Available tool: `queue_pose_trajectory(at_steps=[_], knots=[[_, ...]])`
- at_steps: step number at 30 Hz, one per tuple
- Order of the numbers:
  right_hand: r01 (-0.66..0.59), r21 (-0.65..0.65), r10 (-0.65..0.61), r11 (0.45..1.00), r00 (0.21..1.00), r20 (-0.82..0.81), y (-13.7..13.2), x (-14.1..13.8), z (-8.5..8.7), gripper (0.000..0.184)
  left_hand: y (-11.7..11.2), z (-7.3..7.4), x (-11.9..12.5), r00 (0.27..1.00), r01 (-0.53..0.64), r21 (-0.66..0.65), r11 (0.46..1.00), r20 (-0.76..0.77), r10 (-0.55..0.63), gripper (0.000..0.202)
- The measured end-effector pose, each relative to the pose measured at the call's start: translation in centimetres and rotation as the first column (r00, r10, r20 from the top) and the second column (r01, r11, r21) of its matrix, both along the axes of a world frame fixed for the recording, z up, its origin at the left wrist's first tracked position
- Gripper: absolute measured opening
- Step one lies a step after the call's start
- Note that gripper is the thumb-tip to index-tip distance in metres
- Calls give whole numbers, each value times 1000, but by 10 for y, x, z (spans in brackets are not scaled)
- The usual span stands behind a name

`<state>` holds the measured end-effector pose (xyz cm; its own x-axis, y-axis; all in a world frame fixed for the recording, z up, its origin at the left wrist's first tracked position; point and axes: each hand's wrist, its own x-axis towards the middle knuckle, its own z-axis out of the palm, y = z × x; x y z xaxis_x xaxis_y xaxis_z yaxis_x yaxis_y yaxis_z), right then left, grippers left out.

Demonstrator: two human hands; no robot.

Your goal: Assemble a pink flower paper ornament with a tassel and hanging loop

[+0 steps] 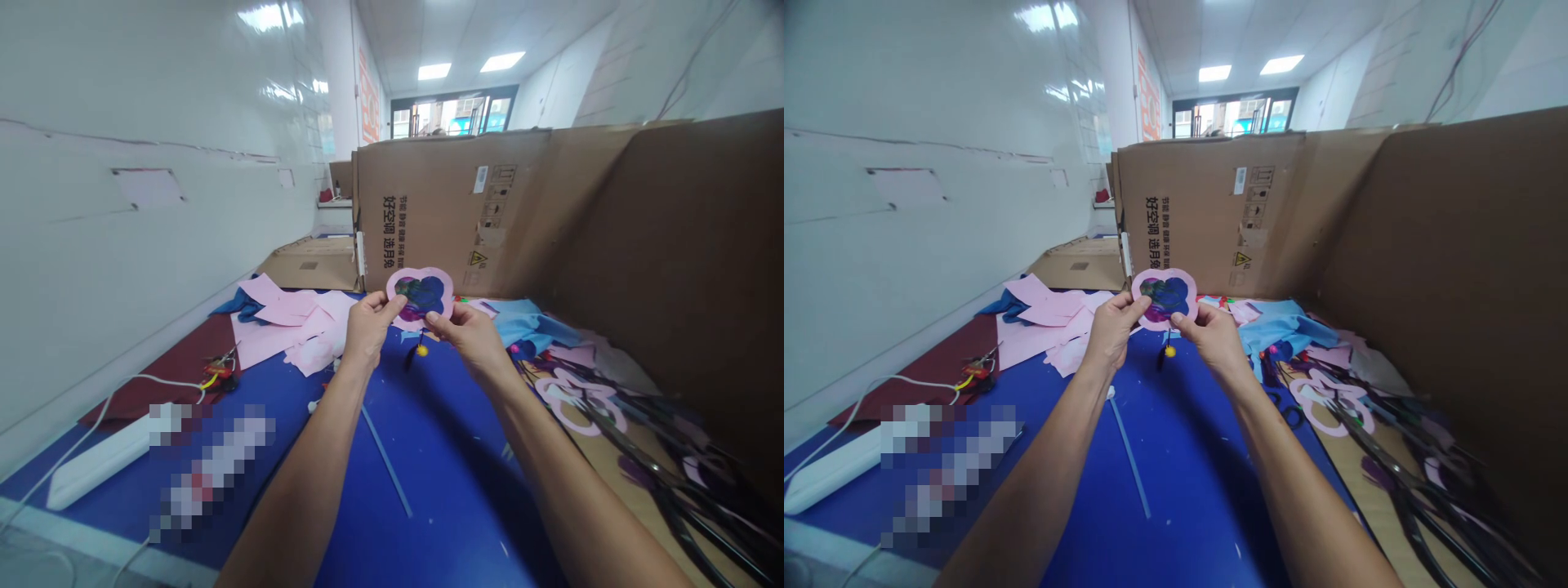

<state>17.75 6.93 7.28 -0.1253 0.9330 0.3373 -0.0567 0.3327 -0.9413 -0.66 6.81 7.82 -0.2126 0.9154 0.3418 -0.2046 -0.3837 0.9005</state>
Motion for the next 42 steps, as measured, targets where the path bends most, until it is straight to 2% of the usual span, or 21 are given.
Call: queue_pose_trajectory(at_steps=[4, 7, 10, 12, 16, 21, 25, 32, 42], knots=[[-20, -17, 20, 1000, 1000, 2, 0, 2, 3, 48, -3, 3, 1, 997, -37, 7, 999, -74, 38, 44], [-20, -18, 18, 1000, 993, -118, 1, 4, 5, 51, -5, 2, 2, 989, -28, 12, 1000, -145, 30, 48], [57, 19, -51, 998, 967, -249, 4, 7, 5, 51, -5, -1, 6, 981, 20, -14, 1000, -193, -22, 48], [117, 38, -102, 992, 955, -280, 5, 9, 4, 48, -5, -2, 9, 978, 74, -33, 997, -191, -79, 43], [111, 24, -102, 994, 966, -236, 4, 9, 3, 52, -6, 0, 13, 983, 142, -13, 990, -116, -142, 37], [34, -6, -35, 999, 989, -144, -2, 5, 7, 53, -9, 5, 11, 992, 117, 44, 992, -45, -115, 30], [5, -5, -6, 1000, 994, -106, -4, 4, 9, 54, -10, 5, 10, 993, 99, 37, 994, -70, -97, 30], [27, 35, -24, 999, 998, -65, -3, 4, 5, 49, -12, 6, 16, 985, 155, 30, 987, -77, -152, 32], [-6, 51, 8, 999, 1000, -24, -7, 2, 9, 48, -10, 5, 13, 992, 96, 24, 995, -86, -94, 27]])
